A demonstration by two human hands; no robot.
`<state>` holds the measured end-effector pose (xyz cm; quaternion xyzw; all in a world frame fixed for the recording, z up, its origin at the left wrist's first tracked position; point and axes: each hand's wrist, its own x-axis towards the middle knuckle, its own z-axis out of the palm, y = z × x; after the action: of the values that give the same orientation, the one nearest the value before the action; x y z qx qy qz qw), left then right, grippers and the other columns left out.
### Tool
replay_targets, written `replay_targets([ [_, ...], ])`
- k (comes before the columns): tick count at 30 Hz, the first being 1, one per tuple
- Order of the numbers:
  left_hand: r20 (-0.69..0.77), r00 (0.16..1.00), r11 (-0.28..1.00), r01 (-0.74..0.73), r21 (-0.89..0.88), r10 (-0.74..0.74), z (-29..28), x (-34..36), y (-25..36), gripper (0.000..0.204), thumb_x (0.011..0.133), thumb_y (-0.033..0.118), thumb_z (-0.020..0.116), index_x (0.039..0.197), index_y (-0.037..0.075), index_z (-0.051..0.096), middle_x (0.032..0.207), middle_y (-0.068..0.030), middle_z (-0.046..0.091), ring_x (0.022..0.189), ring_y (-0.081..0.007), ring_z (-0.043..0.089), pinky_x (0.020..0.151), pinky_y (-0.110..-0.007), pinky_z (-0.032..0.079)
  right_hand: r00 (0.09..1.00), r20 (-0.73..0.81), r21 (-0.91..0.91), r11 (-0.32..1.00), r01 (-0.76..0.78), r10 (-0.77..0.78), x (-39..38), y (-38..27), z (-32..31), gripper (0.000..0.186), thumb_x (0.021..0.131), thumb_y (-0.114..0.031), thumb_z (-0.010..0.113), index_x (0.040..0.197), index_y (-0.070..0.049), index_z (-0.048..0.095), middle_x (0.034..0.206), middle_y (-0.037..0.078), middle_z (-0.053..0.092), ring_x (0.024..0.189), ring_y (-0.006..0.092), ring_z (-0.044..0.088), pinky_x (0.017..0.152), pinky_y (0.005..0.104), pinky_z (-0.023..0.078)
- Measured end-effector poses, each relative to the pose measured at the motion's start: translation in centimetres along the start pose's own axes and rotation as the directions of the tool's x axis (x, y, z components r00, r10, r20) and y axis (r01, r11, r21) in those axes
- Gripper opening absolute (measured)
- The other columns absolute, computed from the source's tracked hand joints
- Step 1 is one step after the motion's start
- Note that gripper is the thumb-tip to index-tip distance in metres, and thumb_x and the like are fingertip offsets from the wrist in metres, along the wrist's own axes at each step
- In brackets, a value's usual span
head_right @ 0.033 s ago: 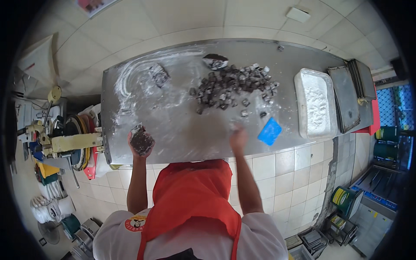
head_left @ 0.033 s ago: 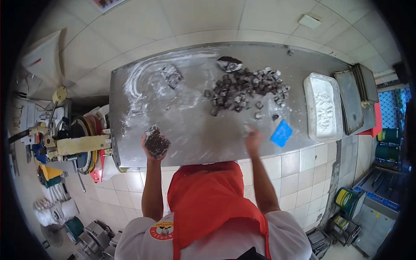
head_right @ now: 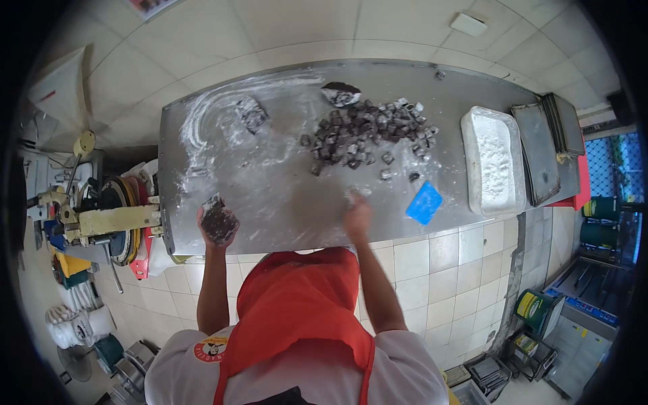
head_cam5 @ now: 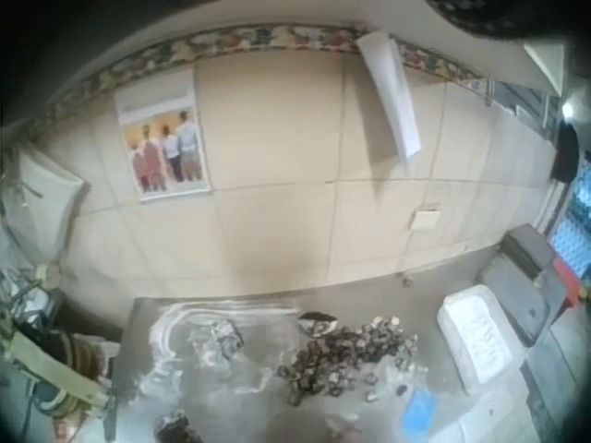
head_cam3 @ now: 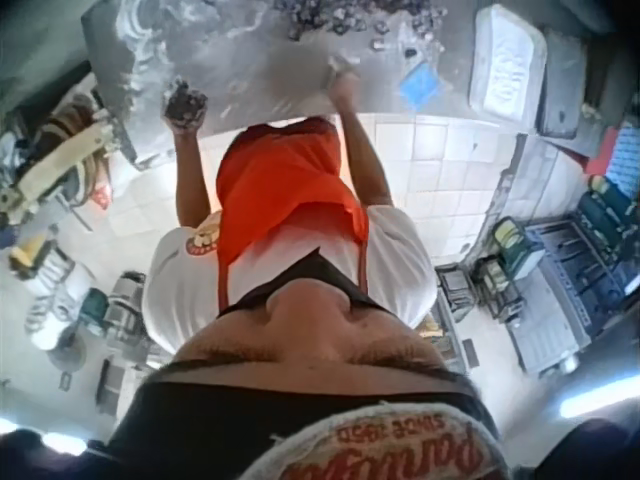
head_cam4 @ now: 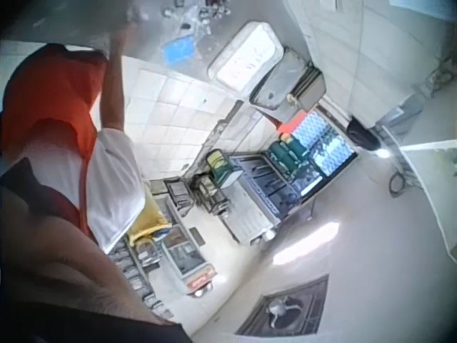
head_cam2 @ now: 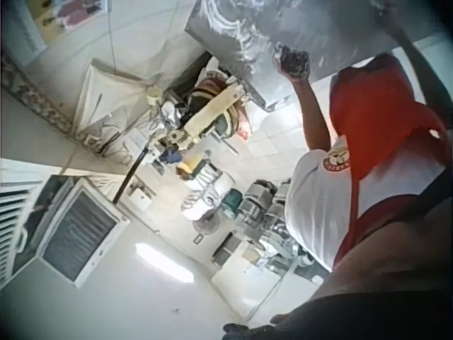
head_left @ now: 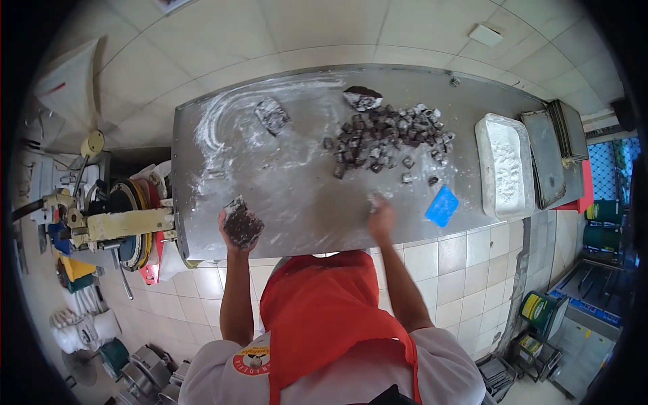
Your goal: The person rolls pieces of chocolate dough into long ropes on a floured stainless steel table and cuts them into small sections using a plastic scraper.
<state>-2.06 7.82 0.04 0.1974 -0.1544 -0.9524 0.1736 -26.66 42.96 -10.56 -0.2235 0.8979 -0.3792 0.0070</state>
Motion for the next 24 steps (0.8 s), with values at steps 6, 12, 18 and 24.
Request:
replay_targets([
  [6, -0.165, 0.985, 0.999, -0.051, -0.01, 0.049, -6.3, -10.0, 7.9, 0.061, 0.098, 0.061, 0.039, 0.123, 0.009, 0.062, 0.086, -0.0123, 0.07, 0.07, -0.0262, 0.067, 0.064, -0.041, 0.056, 0.888, 0.41, -0.049, 0.967, 0.25, -0.209, -7.0, -20.3, 16.6, 0.055, 0.091, -0.007, 0.048, 0.146, -0.007, 0.047, 0.156, 0.014, 0.039, 0.141, 0.0358, 0.04, 0.117, 0.046, 0.033],
  [12, -0.339, 0.927, 0.987, -0.145, 0.074, 0.162, -8.7, -18.1, 13.2, 0.058, 0.099, 0.059, 0.039, 0.118, 0.01, 0.064, 0.081, -0.0132, 0.071, 0.063, -0.028, 0.067, 0.058, -0.043, 0.057, 0.691, 0.568, -0.076, 0.808, 0.585, -0.447, -11.0, -34.4, 24.4, 0.063, 0.098, -0.041, 0.051, 0.154, -0.015, 0.036, 0.163, 0.013, 0.025, 0.15, 0.0359, 0.023, 0.121, 0.0551, 0.02],
  [18, -0.194, 0.98, 0.995, -0.059, -0.079, 0.043, -13.6, -19.2, 14.4, 0.057, 0.097, 0.058, 0.044, 0.111, 0.008, 0.068, 0.079, -0.013, 0.072, 0.067, -0.03, 0.071, 0.065, -0.046, 0.062, 0.744, 0.601, -0.187, 0.854, 0.486, -0.292, -9.2, -32.0, 20.8, 0.066, 0.097, -0.051, 0.051, 0.155, -0.026, 0.034, 0.165, 0.012, 0.02, 0.152, 0.035, 0.017, 0.121, 0.0579, 0.013],
  [24, -0.465, 0.881, 0.947, 0.217, 0.237, -0.085, -7.8, -10.8, 11.8, 0.038, 0.09, 0.045, 0.062, 0.104, 0.009, 0.066, 0.084, -0.0047, 0.068, 0.068, -0.0219, 0.067, 0.065, -0.037, 0.058, 0.885, 0.449, -0.448, 0.827, 0.34, -0.12, -5.4, -23.3, 12.9, 0.07, 0.096, -0.055, 0.05, 0.158, -0.029, 0.029, 0.165, 0.015, 0.021, 0.151, 0.0388, 0.018, 0.121, 0.0586, 0.011],
])
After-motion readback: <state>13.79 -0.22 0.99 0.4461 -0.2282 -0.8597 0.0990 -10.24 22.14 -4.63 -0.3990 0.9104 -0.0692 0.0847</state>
